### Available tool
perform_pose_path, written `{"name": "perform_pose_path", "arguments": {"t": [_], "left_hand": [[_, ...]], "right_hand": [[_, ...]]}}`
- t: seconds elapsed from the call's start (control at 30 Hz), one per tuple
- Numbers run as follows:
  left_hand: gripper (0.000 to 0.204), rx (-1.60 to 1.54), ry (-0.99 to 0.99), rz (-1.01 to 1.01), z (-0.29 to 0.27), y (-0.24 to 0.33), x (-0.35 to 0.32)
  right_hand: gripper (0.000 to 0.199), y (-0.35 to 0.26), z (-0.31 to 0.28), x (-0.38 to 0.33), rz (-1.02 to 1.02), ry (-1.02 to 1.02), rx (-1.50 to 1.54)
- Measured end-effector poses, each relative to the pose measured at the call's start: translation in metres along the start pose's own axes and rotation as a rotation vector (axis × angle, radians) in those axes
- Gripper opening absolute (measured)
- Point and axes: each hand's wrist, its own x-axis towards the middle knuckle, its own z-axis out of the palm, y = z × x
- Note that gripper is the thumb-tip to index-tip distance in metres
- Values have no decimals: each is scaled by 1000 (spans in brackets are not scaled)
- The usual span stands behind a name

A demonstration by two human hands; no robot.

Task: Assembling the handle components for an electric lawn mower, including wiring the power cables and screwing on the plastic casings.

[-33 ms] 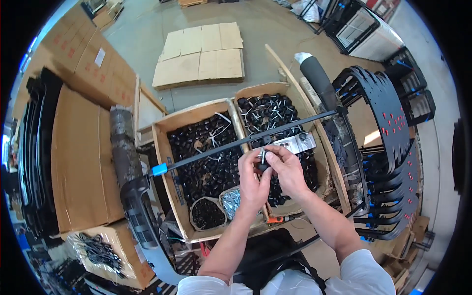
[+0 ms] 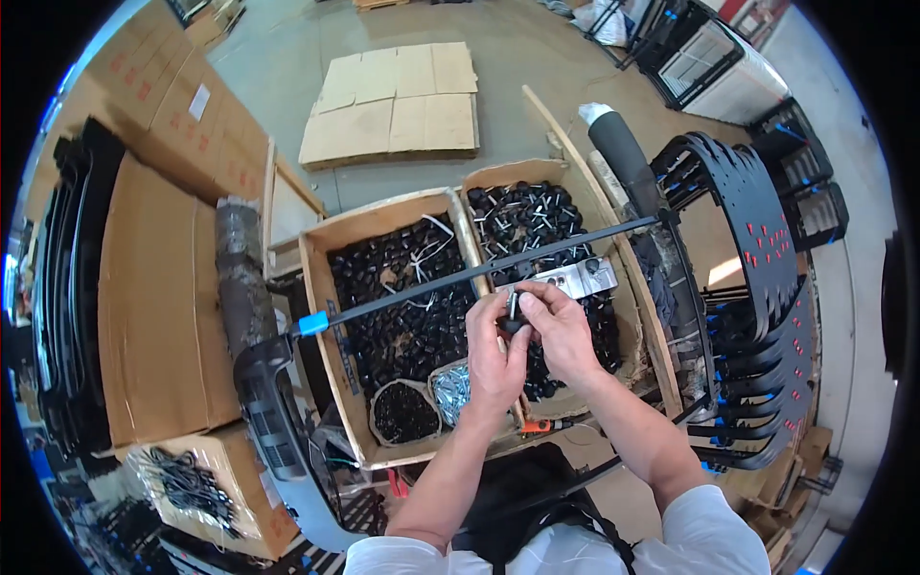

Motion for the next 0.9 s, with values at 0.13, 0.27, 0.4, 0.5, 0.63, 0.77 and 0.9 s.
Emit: {"name": "perform_pose_path", "arguments": {"t": [0.13, 0.27, 0.4, 0.5, 0.63, 0.77, 0.9], "left_hand": [[30, -513, 152, -530, -30, -5, -6], [36, -542, -18, -690, -55, -20, -39], [37, -637, -105, -865, -65, -29, -97], [40, -857, -101, -965, -73, -13, -124], [41, -723, -279, -884, -92, -4, -156], [36, -485, -374, -816, -97, 10, -175], [35, -288, -279, -645, -98, 32, -213]], "right_hand": [[29, 13, 0, 32, -308, 36, -461], [38, -24, -2, 59, -577, -63, -1172], [33, -26, 5, 78, -569, -257, -1208], [33, -33, 5, 88, -556, -341, -1290], [29, -42, 12, 93, -598, -428, -1455], [34, -38, 2, 103, -602, -362, -1676], [41, -33, 21, 94, -636, -313, -1762]]}}
